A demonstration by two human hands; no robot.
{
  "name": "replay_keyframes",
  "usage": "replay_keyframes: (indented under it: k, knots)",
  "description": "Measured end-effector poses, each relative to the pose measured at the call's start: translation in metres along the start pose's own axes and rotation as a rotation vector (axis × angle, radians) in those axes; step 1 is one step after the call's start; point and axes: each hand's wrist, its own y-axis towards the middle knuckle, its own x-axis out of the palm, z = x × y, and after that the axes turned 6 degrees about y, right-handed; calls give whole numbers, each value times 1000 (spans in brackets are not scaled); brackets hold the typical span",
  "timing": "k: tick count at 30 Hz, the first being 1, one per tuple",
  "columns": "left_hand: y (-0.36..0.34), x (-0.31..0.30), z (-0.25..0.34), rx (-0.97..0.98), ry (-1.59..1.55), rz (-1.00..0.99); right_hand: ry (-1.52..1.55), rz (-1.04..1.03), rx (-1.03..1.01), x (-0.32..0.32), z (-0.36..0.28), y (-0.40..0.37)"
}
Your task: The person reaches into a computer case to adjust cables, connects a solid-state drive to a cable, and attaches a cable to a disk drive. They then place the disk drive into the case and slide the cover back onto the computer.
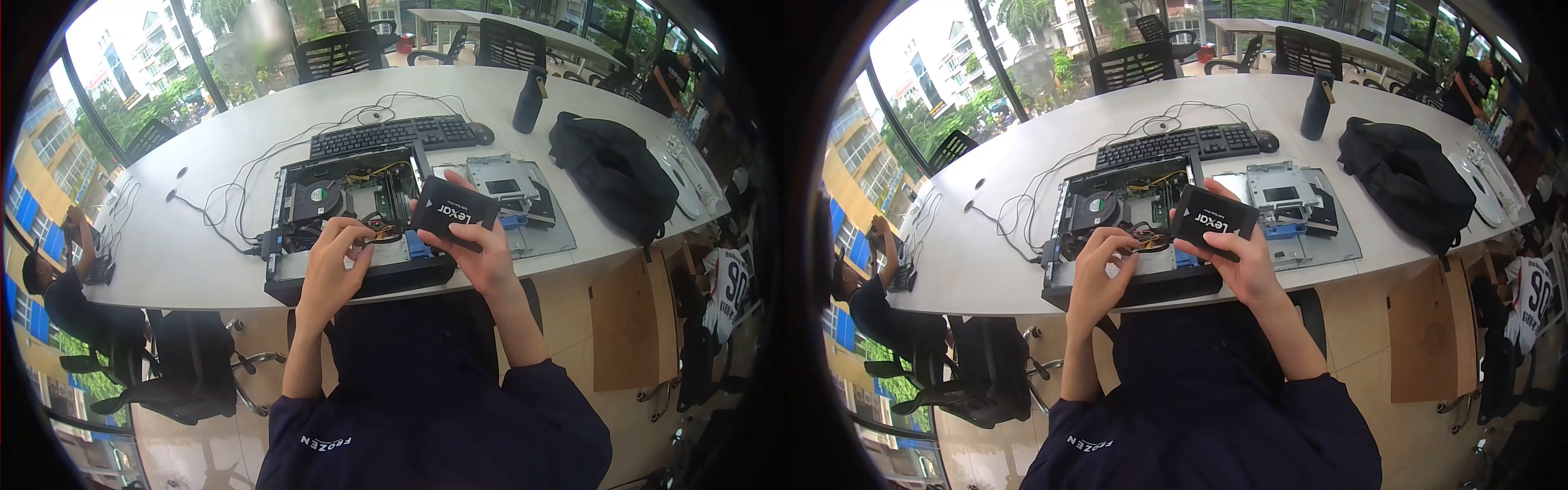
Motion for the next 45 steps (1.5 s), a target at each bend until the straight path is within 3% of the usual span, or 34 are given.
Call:
replay_keyframes:
  k: [4,6,11,20,25,28,32,35,38,40,45]
  knots:
    - [1,6,1,-108,-154,101,-35,65,24,10,11,8]
    - [0,12,-2,-155,-260,251,-42,4,7,3,20,16]
    - [3,19,-3,-46,-166,348,-56,39,-20,5,37,31]
    - [-1,12,3,-148,-291,175,2,104,-28,1,37,33]
    - [-4,15,2,-169,-138,132,48,153,-78,2,38,31]
    - [-3,17,0,-20,-50,143,-83,125,-74,2,36,28]
    - [-3,13,7,-38,-43,87,-165,95,-79,4,37,28]
    - [-3,14,5,-107,-267,164,-136,173,-104,5,38,29]
    - [-2,4,0,-100,-202,74,-119,182,-127,0,39,30]
    - [-1,-2,-2,65,-99,36,-115,196,-140,1,40,31]
    - [-1,2,-6,11,-22,-14,-111,215,-143,2,39,31]
